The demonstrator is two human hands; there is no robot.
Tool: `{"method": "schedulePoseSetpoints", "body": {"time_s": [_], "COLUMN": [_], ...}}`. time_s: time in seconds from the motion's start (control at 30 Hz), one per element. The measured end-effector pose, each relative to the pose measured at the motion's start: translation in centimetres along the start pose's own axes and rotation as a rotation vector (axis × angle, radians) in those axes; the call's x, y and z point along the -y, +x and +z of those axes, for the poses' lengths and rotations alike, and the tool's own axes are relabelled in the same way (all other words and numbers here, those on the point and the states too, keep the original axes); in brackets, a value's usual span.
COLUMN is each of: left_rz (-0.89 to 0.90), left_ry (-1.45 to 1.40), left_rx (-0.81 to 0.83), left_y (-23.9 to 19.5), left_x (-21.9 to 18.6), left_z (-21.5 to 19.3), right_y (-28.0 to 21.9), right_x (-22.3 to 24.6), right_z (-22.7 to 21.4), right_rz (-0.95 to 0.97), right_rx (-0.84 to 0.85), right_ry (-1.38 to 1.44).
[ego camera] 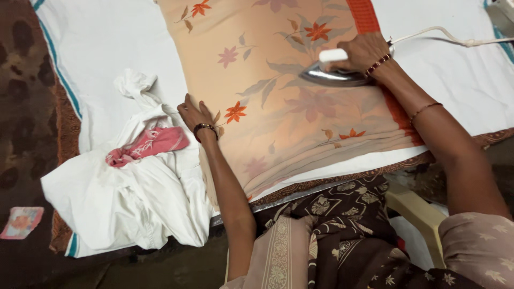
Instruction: The person irons a floral-patterned cloth on a flat surface, repeatedly gliding the iron over the fabric and repositioning the cloth to reach different sections.
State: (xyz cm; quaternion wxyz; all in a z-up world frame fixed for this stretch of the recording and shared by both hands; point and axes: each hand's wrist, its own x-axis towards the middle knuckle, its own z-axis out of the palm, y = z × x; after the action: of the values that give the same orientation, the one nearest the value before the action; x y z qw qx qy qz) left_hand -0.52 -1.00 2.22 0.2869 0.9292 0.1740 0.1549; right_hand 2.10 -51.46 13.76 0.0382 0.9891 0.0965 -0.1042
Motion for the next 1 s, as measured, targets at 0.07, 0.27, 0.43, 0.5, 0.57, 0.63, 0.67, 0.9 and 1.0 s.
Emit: {"method": "schedulePoseSetpoints", "body": {"time_s": [0.07, 0.27, 0.43, 0.5, 0.57, 0.63, 0.67, 0.9, 1.0], "left_rz": [-0.019, -0.108, -0.195, -0.216, -0.205, -0.220, -0.241, -0.255, -0.262], "left_ry": [0.025, 0.007, -0.112, -0.126, -0.119, -0.108, -0.100, -0.036, -0.045], "left_rx": [0.006, 0.005, -0.047, -0.039, -0.066, -0.079, -0.078, -0.087, -0.092], "left_y": [0.2, 0.6, 0.6, 0.6, 0.8, 0.8, 0.8, 0.7, 0.8], "left_x": [0.0, 1.0, 2.0, 2.3, 2.4, 2.4, 2.4, 2.0, 2.0], "left_z": [-0.1, 0.6, 1.6, 1.8, 2.0, 1.9, 1.9, 1.4, 1.2], "right_y": [1.9, 8.0, 7.4, 5.9, 3.8, 3.0, 2.9, 9.4, 10.9], "right_x": [0.5, 2.5, 7.2, 10.0, 13.1, 15.5, 16.3, 17.1, 17.2], "right_z": [-0.3, -0.7, -2.0, -2.6, -2.7, -3.0, -3.0, -2.7, -2.3], "right_rz": [-0.013, 0.177, 0.188, 0.073, -0.040, -0.106, -0.118, 0.067, 0.103], "right_rx": [-0.203, -0.416, -0.233, -0.139, -0.020, 0.041, 0.044, -0.198, -0.404], "right_ry": [-0.024, -0.004, 0.036, -0.023, 0.052, 0.076, 0.062, 0.050, 0.069]}}
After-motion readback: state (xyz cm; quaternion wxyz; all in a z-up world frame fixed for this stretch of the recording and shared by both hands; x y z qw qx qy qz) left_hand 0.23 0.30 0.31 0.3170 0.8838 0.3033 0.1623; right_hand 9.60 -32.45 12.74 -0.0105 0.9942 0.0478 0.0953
